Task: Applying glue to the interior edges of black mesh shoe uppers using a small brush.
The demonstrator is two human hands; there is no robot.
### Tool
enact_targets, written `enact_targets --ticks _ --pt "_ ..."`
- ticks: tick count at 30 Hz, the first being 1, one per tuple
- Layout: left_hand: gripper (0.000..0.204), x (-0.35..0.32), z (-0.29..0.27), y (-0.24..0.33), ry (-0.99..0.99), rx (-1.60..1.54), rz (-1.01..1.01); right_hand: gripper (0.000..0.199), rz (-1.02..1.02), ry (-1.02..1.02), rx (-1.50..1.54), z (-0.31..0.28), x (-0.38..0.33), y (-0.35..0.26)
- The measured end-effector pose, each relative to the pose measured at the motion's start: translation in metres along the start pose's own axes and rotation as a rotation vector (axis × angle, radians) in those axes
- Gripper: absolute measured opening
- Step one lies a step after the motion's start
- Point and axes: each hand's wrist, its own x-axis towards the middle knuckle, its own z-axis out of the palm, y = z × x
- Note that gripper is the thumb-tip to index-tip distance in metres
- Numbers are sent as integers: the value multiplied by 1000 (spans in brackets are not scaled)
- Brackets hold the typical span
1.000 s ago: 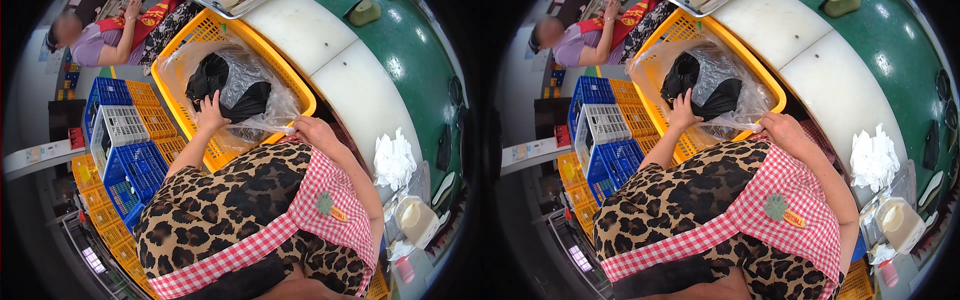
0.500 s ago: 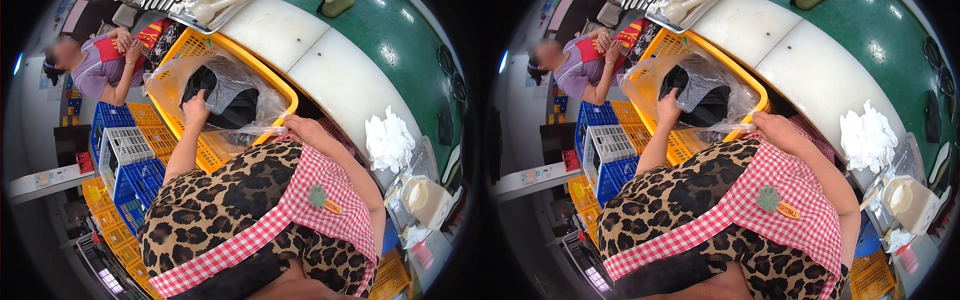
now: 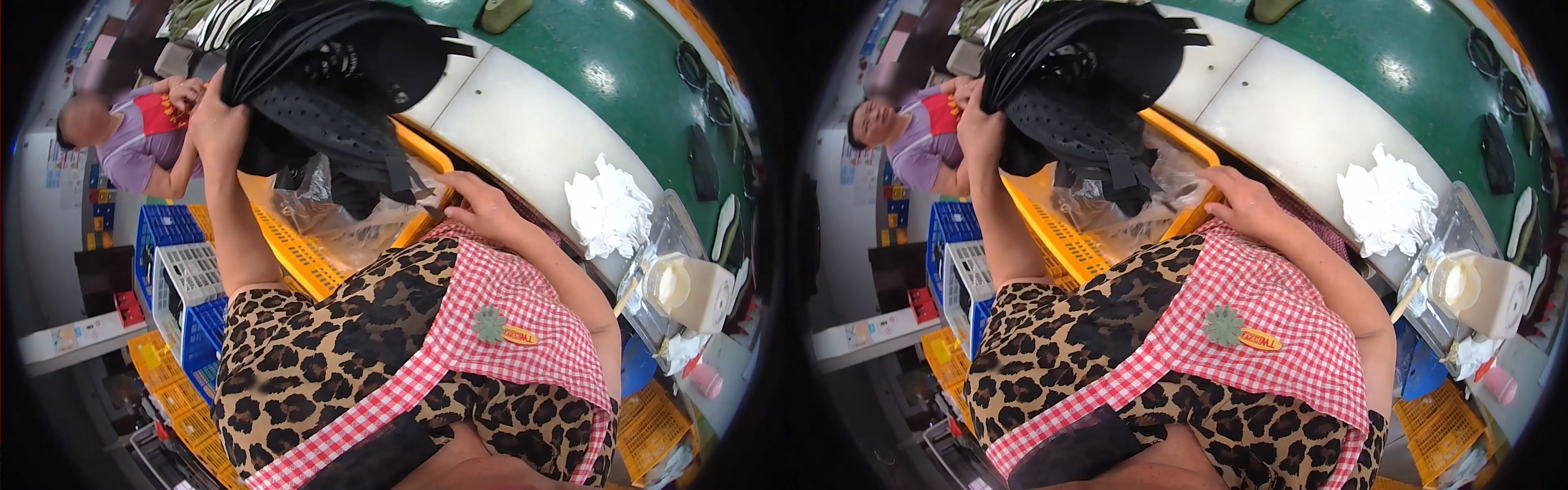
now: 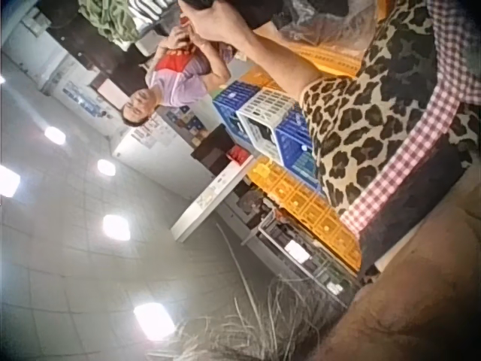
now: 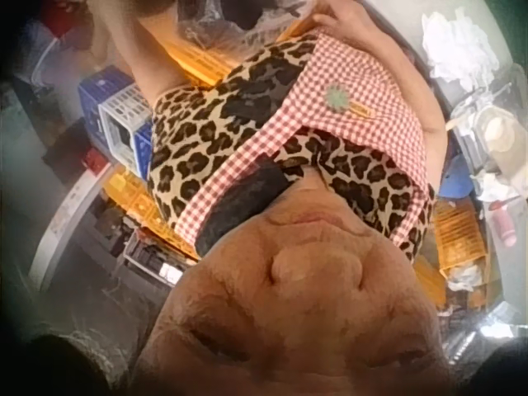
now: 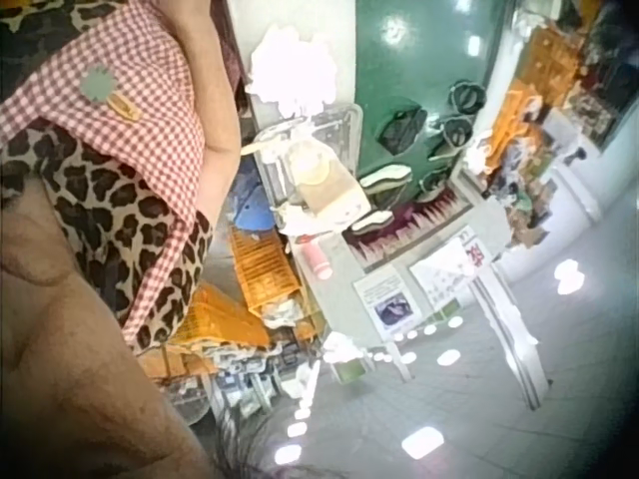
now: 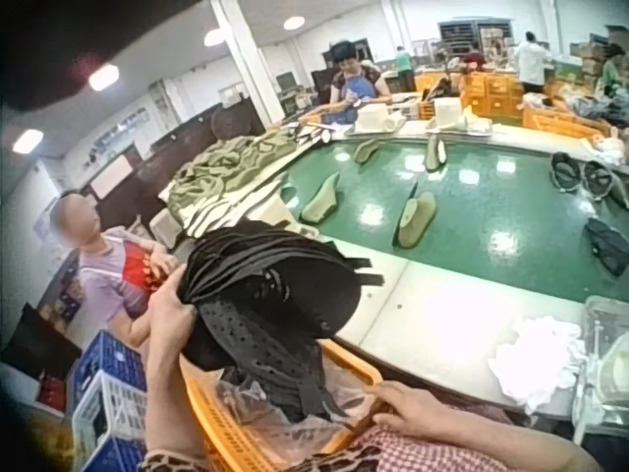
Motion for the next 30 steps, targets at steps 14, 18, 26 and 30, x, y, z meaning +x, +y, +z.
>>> enact_targets --ticks 14,18,26,30 --pt "95 -5 181 146 -634 243 254 51 520 753 785 -62 -60 16" --pt "99 1 179 131 -625 233 309 52 455 891 585 -78 -48 38" --pt "70 -7 177 149 -213 -122 711 56 569 991 263 -96 -6 79" --pt "50 -20 184 186 -195 -234 1017 46 517 1039 232 -94 7 102"
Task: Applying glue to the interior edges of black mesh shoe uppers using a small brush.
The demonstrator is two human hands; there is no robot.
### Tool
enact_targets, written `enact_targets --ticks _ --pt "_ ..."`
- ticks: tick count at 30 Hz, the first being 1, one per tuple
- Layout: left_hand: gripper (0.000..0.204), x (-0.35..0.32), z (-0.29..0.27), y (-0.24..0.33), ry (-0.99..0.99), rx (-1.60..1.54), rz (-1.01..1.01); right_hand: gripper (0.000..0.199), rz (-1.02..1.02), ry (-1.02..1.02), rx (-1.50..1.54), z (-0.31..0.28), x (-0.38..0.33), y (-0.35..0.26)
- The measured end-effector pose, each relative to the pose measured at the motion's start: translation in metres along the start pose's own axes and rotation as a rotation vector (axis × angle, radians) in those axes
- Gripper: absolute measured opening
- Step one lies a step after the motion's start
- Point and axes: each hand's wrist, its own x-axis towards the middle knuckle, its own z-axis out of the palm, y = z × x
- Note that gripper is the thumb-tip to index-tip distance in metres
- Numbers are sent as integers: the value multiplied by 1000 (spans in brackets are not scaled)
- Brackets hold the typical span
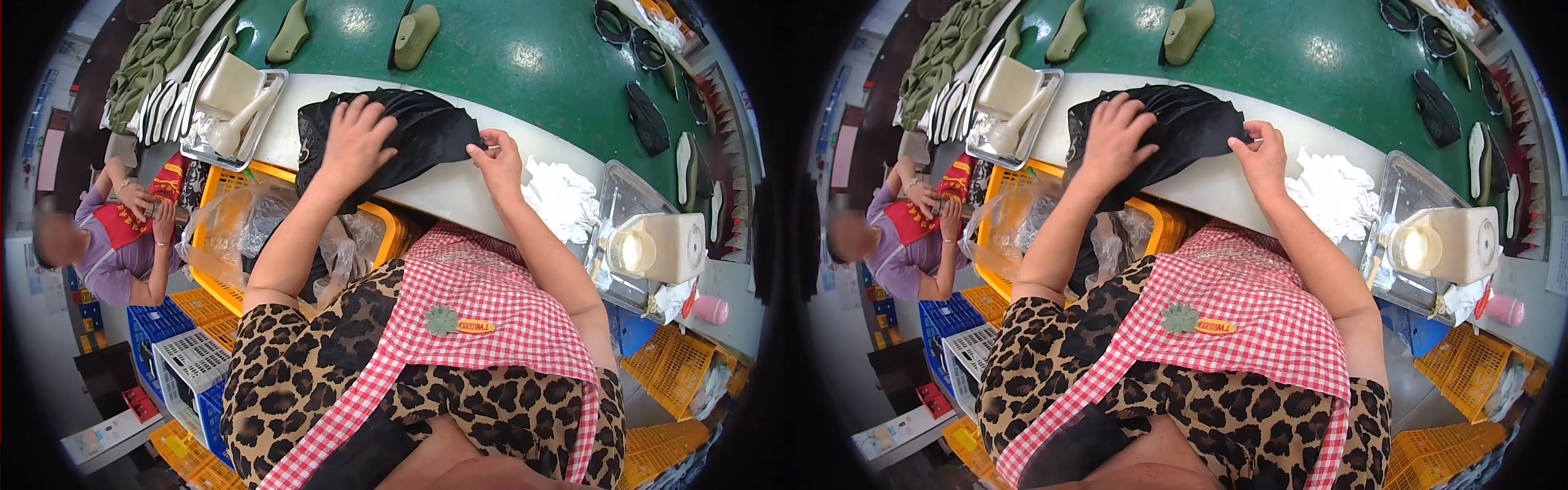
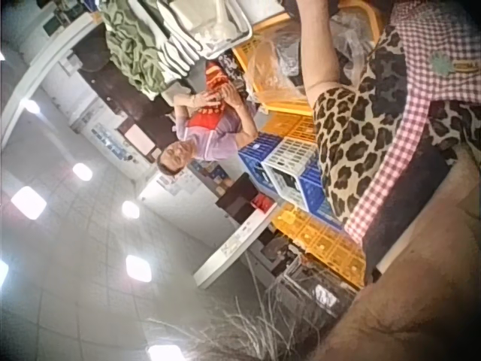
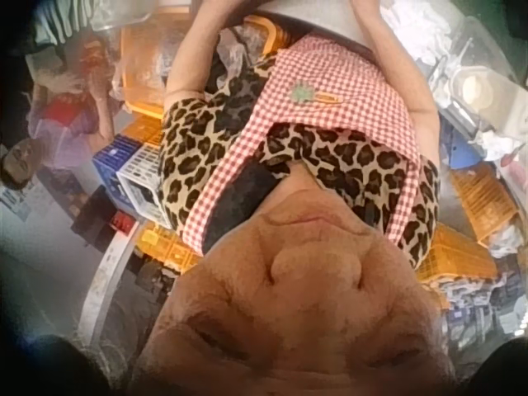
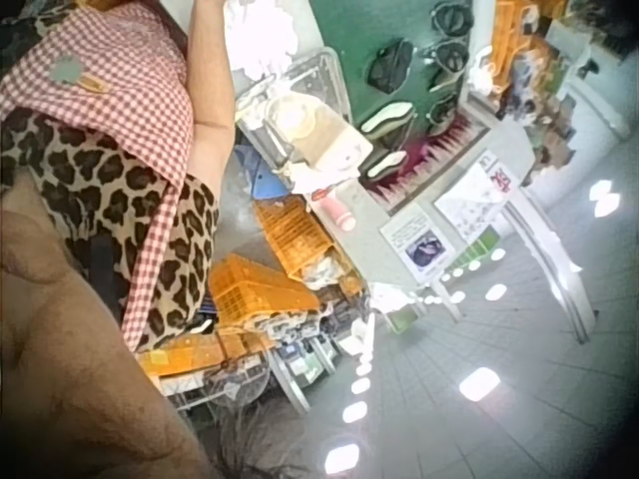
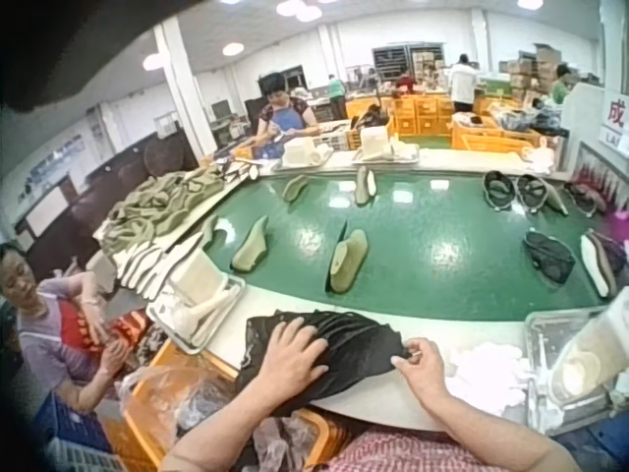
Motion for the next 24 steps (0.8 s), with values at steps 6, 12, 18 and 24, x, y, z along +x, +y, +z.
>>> enact_targets --ticks 6,12,18,24 --pt "21 16 27 -18 94 -141 -2 42 -133 47 -55 -13 2 -19" --pt "15 47 -8 -20 -126 -1159 -337 45 -252 137 -67 -63 8 -27" --pt "10 95 -23 23 -297 -1440 -383 62 -695 397 -943 -106 -8 -95" --pt "14 100 -38 79 -677 -1685 -334 45 -723 235 -786 -116 -38 -117"
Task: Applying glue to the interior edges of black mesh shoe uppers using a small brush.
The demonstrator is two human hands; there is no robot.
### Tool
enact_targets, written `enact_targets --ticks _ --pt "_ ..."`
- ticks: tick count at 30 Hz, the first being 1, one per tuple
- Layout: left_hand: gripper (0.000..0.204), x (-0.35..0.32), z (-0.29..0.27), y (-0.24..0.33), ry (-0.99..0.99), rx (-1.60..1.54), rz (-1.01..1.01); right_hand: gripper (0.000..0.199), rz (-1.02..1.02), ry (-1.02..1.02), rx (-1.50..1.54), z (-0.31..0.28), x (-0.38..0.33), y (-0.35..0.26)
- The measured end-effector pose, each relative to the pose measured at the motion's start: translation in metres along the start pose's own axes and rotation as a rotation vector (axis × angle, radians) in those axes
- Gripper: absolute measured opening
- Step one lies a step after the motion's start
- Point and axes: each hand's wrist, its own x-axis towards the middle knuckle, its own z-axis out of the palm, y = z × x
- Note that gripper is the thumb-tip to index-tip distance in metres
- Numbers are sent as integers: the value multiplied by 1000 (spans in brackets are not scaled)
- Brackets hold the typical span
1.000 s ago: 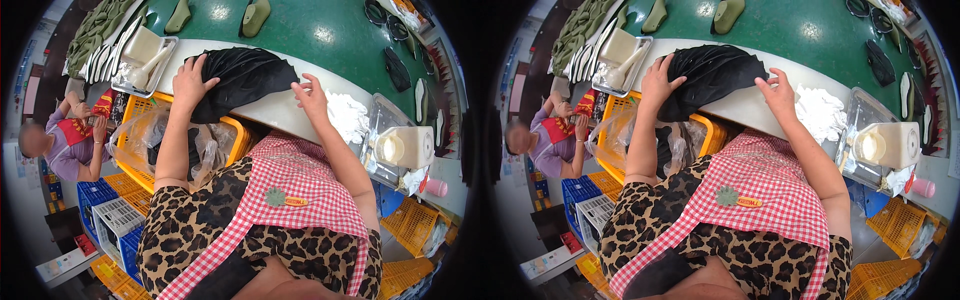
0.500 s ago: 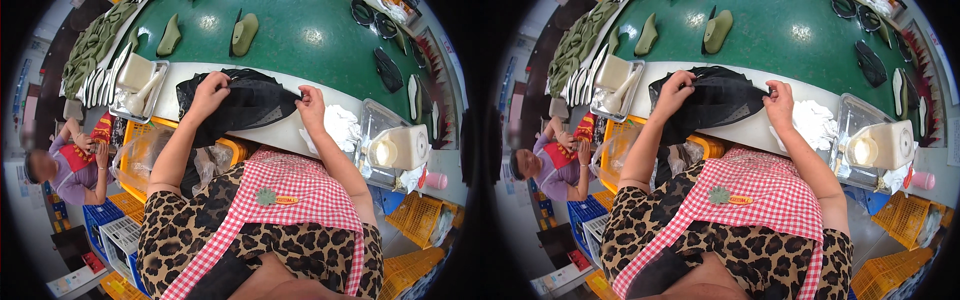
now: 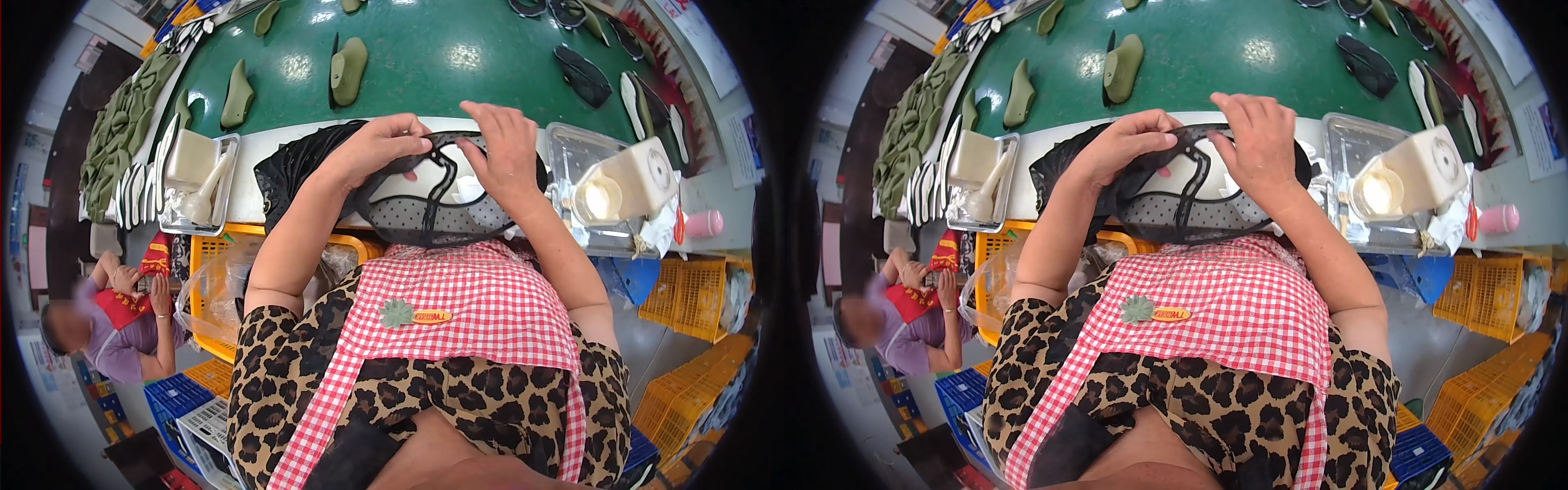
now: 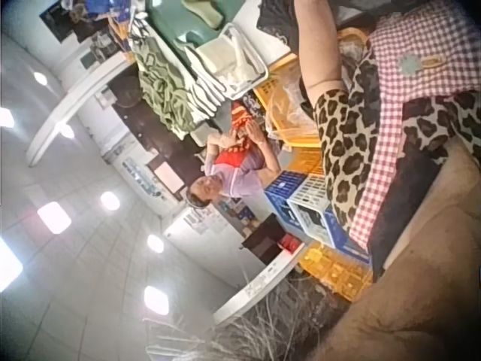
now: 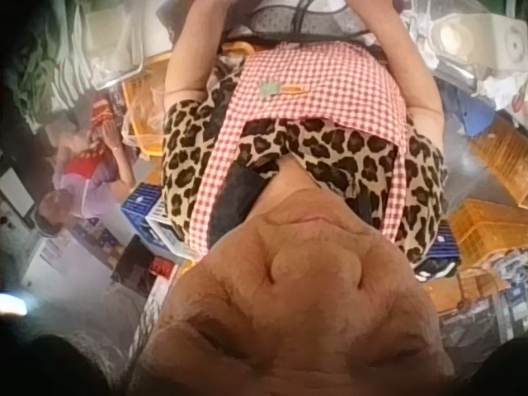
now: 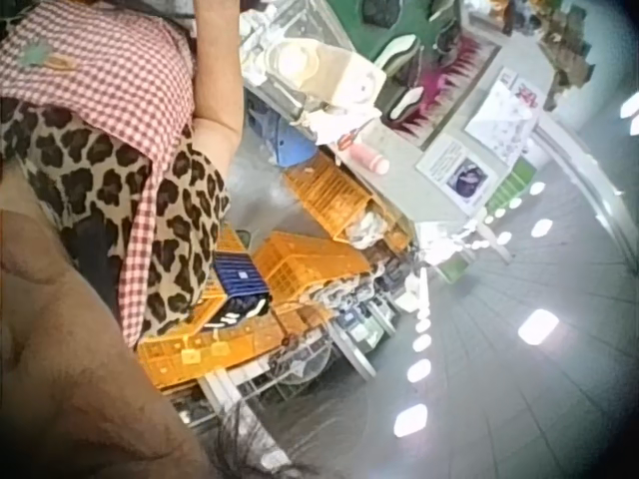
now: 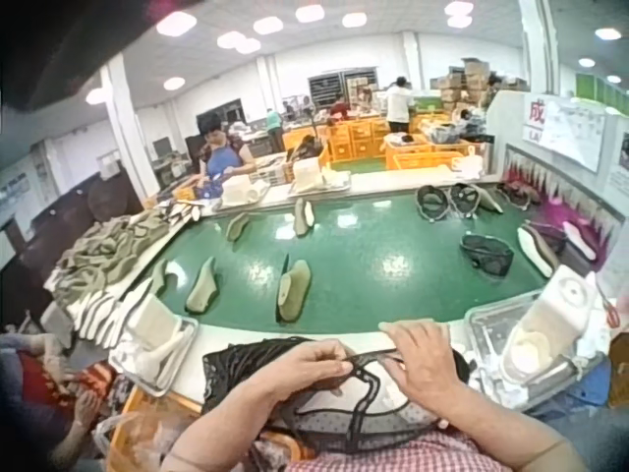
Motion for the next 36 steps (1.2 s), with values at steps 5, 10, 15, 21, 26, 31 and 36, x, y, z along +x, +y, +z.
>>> enact_targets --ticks 5,10,15,21,26,31,36 --pt "15 -3 14 9 -217 -286 -52 14 191 -17 416 -9 -26 14" --pt "44 19 48 -70 -274 -340 139 23 425 -150 485 -47 -43 16" --pt "58 35 120 -100 -670 -543 259 17 330 -101 180 -62 -86 23" --pt "51 73 140 -147 -632 -737 12 26 564 -252 356 -88 -108 26" --pt "55 63 168 -116 -365 -727 -71 32 517 -223 252 -105 -122 48" --pt "62 60 143 -101 -297 -807 -99 39 647 -247 534 -102 -151 76" --pt "51 61 165 -117 -327 -986 -263 24 822 -257 734 -95 -154 67"
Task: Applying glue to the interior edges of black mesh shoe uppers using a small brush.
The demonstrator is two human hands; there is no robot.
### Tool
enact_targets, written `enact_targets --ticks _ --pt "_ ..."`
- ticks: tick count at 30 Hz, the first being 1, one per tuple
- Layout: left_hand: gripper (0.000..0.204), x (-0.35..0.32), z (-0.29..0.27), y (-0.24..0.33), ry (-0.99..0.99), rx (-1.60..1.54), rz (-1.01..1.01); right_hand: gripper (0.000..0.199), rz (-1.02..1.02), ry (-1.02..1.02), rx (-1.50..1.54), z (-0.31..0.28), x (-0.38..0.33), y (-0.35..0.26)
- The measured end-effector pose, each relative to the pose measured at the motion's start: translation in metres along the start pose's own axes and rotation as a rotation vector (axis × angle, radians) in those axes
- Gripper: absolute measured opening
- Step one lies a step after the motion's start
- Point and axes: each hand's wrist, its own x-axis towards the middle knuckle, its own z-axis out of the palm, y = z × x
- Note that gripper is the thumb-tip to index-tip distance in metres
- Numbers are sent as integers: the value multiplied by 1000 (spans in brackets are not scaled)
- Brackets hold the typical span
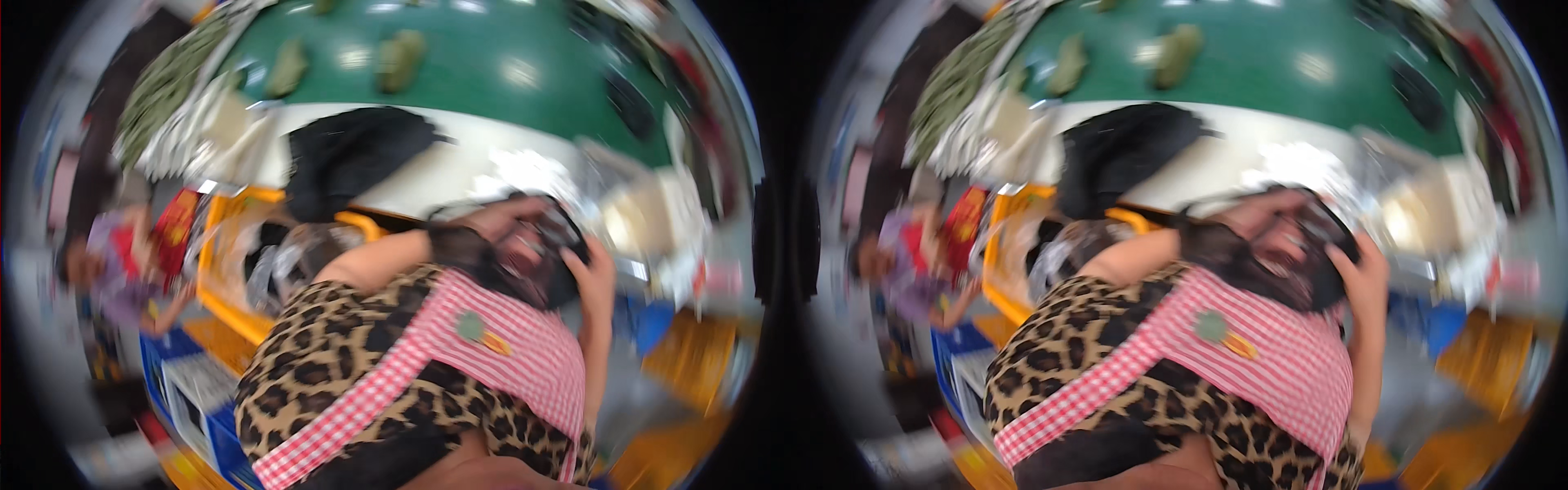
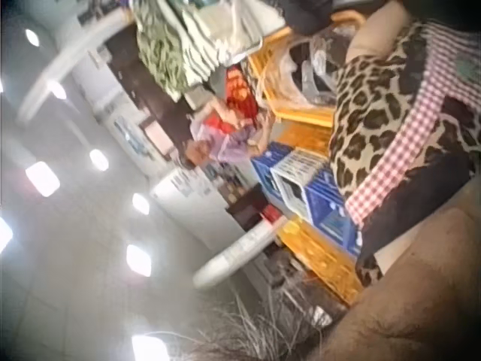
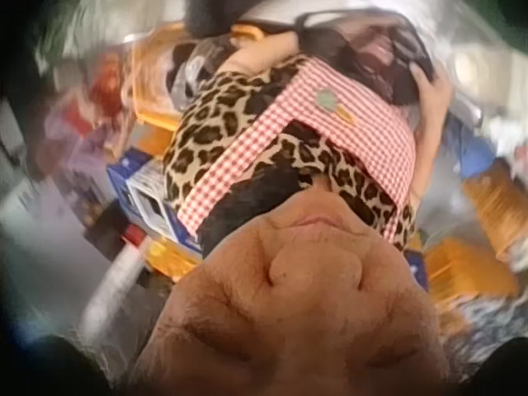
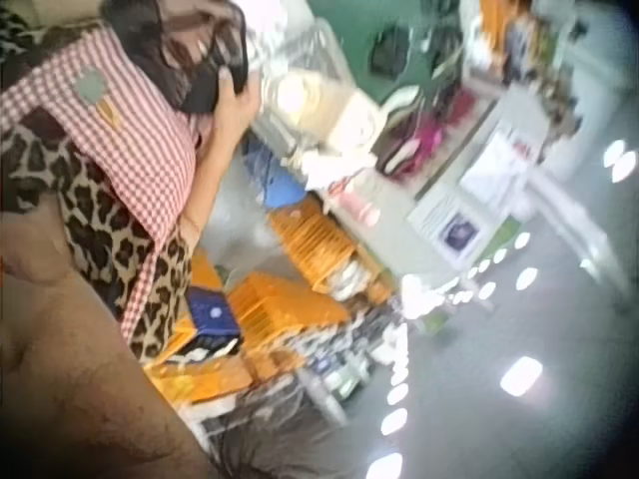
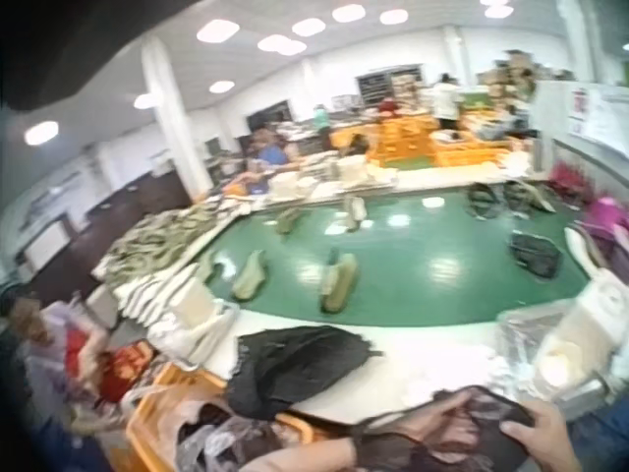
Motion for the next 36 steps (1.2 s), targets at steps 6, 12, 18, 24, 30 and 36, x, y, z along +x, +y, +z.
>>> enact_targets --ticks 6,12,18,24,30,36 --pt "53 16 -42 1 -125 65 -30 16 165 18 -41 -45 -6 39" --pt "65 3 -27 7 -10 180 165 17 29 33 -55 -94 -33 92" --pt "49 -28 -15 27 81 141 196 34 -349 -17 -833 -88 -28 62" --pt "49 -25 -23 29 103 105 221 33 -578 -246 -910 -157 1 187" --pt "49 -41 -18 26 -1 129 195 34 -656 -160 -870 -132 -8 162" --pt "46 -33 -24 26 -187 16 99 30 -601 63 -869 -95 -25 62"
